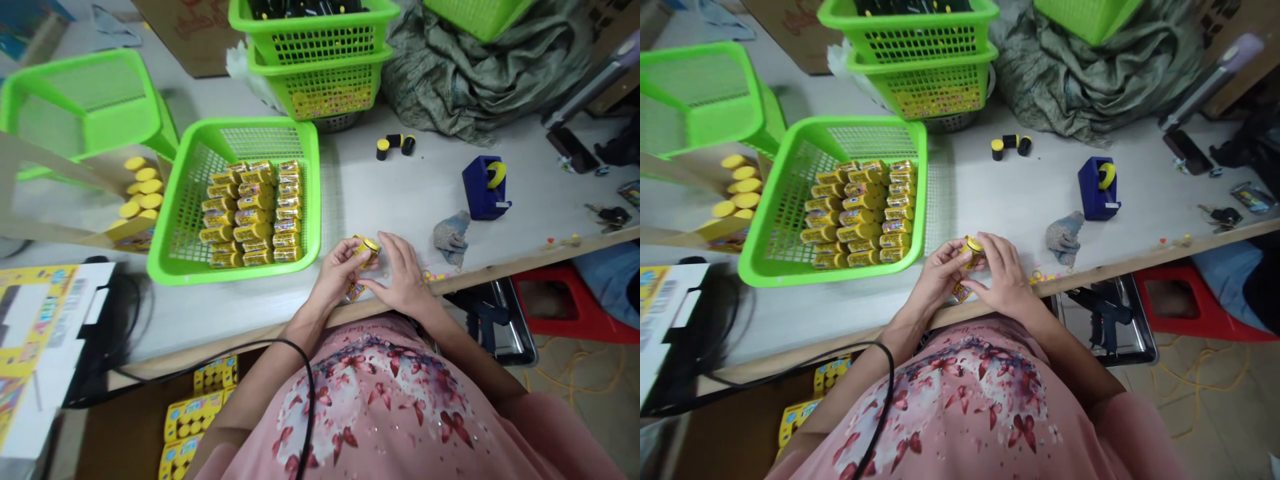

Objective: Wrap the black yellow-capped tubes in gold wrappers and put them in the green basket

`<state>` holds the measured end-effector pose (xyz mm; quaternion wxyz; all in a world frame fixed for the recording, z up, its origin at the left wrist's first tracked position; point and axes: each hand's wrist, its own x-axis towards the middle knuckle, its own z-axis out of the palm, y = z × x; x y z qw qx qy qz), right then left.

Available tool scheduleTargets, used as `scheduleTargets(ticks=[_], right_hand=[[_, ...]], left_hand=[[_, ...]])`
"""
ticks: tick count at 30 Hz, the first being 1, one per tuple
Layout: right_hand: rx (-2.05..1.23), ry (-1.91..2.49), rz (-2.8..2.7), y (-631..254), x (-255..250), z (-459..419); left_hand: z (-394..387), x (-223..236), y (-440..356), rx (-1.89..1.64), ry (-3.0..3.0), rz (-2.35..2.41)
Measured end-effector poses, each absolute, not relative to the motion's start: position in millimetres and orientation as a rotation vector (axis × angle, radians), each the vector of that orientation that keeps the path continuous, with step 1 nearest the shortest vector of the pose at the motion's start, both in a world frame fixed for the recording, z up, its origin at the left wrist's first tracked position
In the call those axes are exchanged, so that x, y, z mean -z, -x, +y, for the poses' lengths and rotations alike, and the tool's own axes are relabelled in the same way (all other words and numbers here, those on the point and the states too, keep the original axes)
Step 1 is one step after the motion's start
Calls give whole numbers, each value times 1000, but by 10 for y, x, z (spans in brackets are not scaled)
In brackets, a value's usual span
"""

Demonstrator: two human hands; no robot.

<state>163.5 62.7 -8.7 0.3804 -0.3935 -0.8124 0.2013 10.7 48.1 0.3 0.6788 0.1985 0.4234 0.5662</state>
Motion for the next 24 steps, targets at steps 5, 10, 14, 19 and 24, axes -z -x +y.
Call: scheduleTargets(ticks=[5, 10, 14, 19, 24], right_hand=[[-467, 921, -2012, -1539, 194, 638], [-455, 853, -2078, -1583, 169, 651], [-464, 822, -2076, -1611, 128, 639], [-552, 772, -2098, -1675, 33, 631], [-543, 787, -2174, -1705, -19, 620]], left_hand=[[457, -8, -63, -1085, -428, 849], [459, -22, -31, -966, -438, 816], [467, -23, -16, -964, -415, 795], [454, -13, -1, -936, -405, 814], [448, -15, -40, -998, -398, 931]])
